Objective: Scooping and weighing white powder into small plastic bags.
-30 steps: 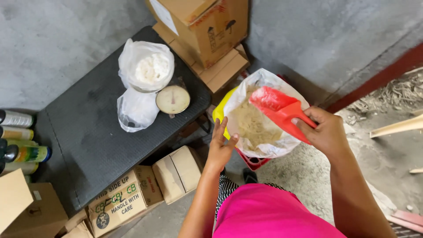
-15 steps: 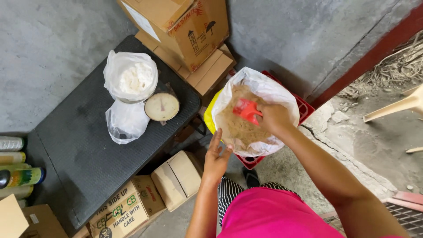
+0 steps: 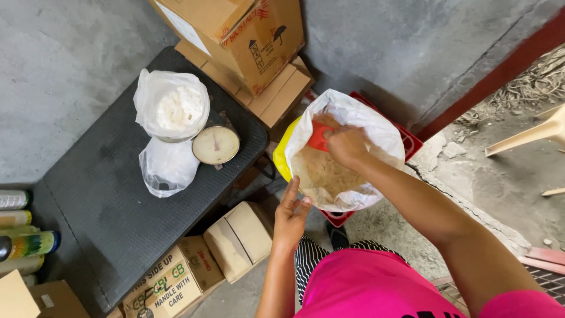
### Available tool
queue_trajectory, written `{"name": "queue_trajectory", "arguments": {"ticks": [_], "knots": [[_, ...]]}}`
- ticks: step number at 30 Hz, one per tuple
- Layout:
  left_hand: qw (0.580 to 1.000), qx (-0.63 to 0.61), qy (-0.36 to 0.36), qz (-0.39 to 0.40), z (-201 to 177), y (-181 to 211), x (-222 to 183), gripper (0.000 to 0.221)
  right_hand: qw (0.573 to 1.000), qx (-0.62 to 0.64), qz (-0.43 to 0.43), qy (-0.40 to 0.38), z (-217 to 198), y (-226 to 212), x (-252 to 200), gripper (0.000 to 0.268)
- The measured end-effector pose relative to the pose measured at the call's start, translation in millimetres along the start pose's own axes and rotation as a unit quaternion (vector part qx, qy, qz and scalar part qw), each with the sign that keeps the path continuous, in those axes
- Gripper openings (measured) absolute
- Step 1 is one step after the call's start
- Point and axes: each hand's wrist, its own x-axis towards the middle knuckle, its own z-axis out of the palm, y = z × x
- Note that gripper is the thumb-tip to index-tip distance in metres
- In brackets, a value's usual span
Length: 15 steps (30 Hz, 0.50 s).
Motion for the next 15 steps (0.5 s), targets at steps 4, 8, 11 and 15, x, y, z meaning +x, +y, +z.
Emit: {"name": "queue_trajectory", "arguments": {"ticks": [4, 8, 11, 15], "knots": [[1.000, -0.019, -0.006, -0.005, -1, 3, 0, 0.059, 0.999, 0.015, 0.017, -0.025, -9, -9, 3, 0.014], [0.999, -0.040, -0.010, -0.004, 0, 2, 2, 0.058, 0.999, 0.034, 0.013, 0.013, 20, -3, 7, 0.013], [0.999, -0.046, -0.015, 0.000, -2, 5, 2, 0.058, 0.998, 0.049, 0.012, 0.026, 19, -7, 1, 0.011], [0.997, -0.075, -0.013, -0.022, -3, -4, 5, 0.060, 0.996, 0.088, 0.022, 0.013, 5, -17, 3, 0.013]]}}
